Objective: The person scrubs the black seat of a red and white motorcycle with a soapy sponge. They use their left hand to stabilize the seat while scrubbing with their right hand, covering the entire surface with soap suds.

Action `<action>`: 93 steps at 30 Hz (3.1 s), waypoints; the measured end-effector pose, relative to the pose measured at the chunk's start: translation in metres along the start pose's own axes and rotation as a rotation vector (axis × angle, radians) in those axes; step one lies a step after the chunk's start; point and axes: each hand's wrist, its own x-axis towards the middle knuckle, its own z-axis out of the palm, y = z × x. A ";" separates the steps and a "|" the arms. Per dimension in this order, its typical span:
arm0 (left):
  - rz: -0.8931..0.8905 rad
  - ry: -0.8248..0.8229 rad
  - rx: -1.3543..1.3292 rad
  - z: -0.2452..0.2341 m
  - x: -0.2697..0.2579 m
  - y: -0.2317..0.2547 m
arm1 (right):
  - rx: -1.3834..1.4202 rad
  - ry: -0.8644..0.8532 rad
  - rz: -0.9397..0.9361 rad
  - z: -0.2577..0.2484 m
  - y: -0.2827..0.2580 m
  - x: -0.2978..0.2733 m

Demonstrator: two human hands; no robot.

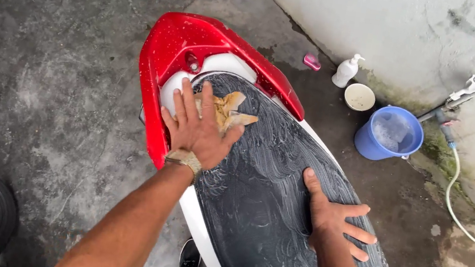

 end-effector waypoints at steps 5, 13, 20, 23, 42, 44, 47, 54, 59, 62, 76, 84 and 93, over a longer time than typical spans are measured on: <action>0.338 0.050 0.077 0.004 -0.039 0.026 | 0.018 0.012 -0.119 0.001 -0.017 0.000; -0.032 -0.266 -0.379 -0.023 -0.046 0.053 | 0.020 -0.150 -0.337 0.009 0.000 -0.002; -0.414 -0.140 -0.455 0.003 -0.114 0.053 | 0.031 -0.173 -0.442 0.022 0.044 0.014; -0.613 -0.167 -0.608 0.012 -0.108 0.060 | -0.031 -0.215 -0.797 0.038 0.040 0.024; -0.807 0.282 0.209 0.105 -0.089 0.068 | -0.249 0.225 -1.358 0.185 -0.041 0.016; -0.799 0.287 0.184 0.092 -0.089 0.073 | -0.262 0.117 -1.338 0.183 -0.033 0.010; -0.770 -0.092 -0.104 0.034 -0.098 0.068 | -0.313 -0.026 -1.373 0.161 -0.017 0.023; -0.770 -0.568 -0.435 -0.013 -0.081 0.068 | -0.449 -0.046 -1.170 0.108 0.006 0.032; -0.761 -0.553 -0.443 -0.011 -0.087 0.066 | -0.634 0.128 -0.841 0.094 0.026 0.055; -0.732 -0.563 -0.424 -0.011 -0.084 0.067 | -0.652 -0.016 -0.892 0.064 0.031 0.064; -0.693 -0.587 -0.401 -0.004 -0.084 0.060 | -0.429 0.231 -0.478 0.048 0.063 0.049; -0.699 -0.517 -0.362 0.027 -0.087 0.049 | -0.490 0.254 -0.373 0.043 0.081 0.044; -0.691 -0.502 -0.354 0.028 -0.088 0.050 | -0.616 0.439 -0.489 0.030 0.104 0.050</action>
